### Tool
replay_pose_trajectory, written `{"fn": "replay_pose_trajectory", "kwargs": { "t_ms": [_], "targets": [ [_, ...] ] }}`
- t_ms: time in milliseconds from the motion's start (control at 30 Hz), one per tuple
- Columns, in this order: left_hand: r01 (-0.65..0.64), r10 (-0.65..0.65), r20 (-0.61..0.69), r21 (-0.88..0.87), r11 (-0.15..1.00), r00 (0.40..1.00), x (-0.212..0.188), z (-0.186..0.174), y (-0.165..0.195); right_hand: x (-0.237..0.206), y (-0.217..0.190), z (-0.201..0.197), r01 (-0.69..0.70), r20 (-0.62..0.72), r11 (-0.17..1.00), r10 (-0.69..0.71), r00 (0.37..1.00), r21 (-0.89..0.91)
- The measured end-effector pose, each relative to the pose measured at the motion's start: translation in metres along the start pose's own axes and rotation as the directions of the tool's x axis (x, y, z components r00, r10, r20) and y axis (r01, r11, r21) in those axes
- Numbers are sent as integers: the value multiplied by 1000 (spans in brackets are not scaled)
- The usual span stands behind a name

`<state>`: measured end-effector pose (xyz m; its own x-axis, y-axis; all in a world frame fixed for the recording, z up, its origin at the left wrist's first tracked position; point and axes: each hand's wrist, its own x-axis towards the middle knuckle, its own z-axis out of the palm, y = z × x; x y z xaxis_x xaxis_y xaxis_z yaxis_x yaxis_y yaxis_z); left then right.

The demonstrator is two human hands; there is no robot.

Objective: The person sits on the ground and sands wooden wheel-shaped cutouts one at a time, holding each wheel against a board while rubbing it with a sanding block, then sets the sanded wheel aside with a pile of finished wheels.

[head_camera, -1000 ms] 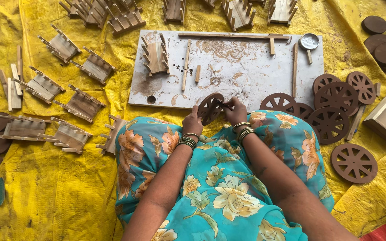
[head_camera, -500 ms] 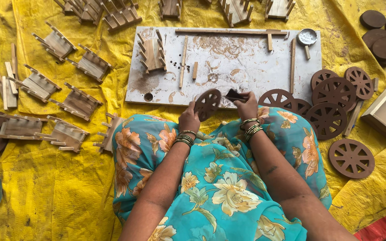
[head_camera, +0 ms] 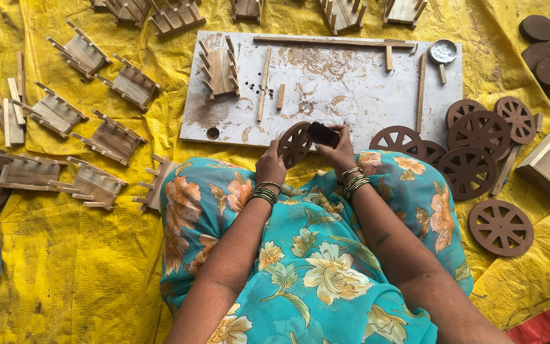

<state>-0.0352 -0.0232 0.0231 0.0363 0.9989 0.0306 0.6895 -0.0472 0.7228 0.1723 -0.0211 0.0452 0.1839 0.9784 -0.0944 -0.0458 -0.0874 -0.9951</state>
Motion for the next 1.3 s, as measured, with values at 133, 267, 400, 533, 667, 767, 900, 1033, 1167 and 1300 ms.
{"fn": "replay_pose_trajectory", "kwargs": {
  "t_ms": [133, 267, 400, 533, 667, 767, 900, 1033, 1167, 1300],
  "targets": [
    [-5, 5, -11, -7, 1000, 1000, 0, 0, 0, -2, 0, 5, 87, 85, 994, -81, 993, -70],
    [-11, 11, 7, 21, 1000, 1000, 0, 1, -1, -3, -1, 8, 265, 44, 958, -261, 964, -107],
    [-94, 94, 14, 24, 995, 995, -1, 3, -3, -4, -2, 10, 396, 29, 836, -417, 908, -380],
    [-111, 110, 25, 52, 992, 994, -2, 3, -3, -5, -4, 10, 394, 53, 771, -427, 903, -500],
    [-103, 104, -21, 37, 994, 994, -3, 1, 0, -6, -6, 11, 347, 114, 919, -331, 937, -188],
    [-103, 100, 35, 70, 992, 994, -4, -1, 2, -7, -6, 11, 177, 16, 966, -177, 984, -189],
    [-171, 170, 17, 92, 981, 985, -6, -2, 2, -7, -6, 12, 222, -84, 971, -229, 970, -86],
    [-158, 158, 9, 62, 985, 987, -7, -1, 2, -7, -6, 12, 105, -72, 985, -116, 991, -138],
    [-59, 43, 128, 127, 990, 991, -7, -2, 3, -6, -5, 9, -153, -61, 963, 143, 988, -221],
    [-75, 67, 97, 75, 994, 993, -8, -4, 7, -3, -4, 4, -245, -97, 970, 243, 965, -6]
  ]
}}
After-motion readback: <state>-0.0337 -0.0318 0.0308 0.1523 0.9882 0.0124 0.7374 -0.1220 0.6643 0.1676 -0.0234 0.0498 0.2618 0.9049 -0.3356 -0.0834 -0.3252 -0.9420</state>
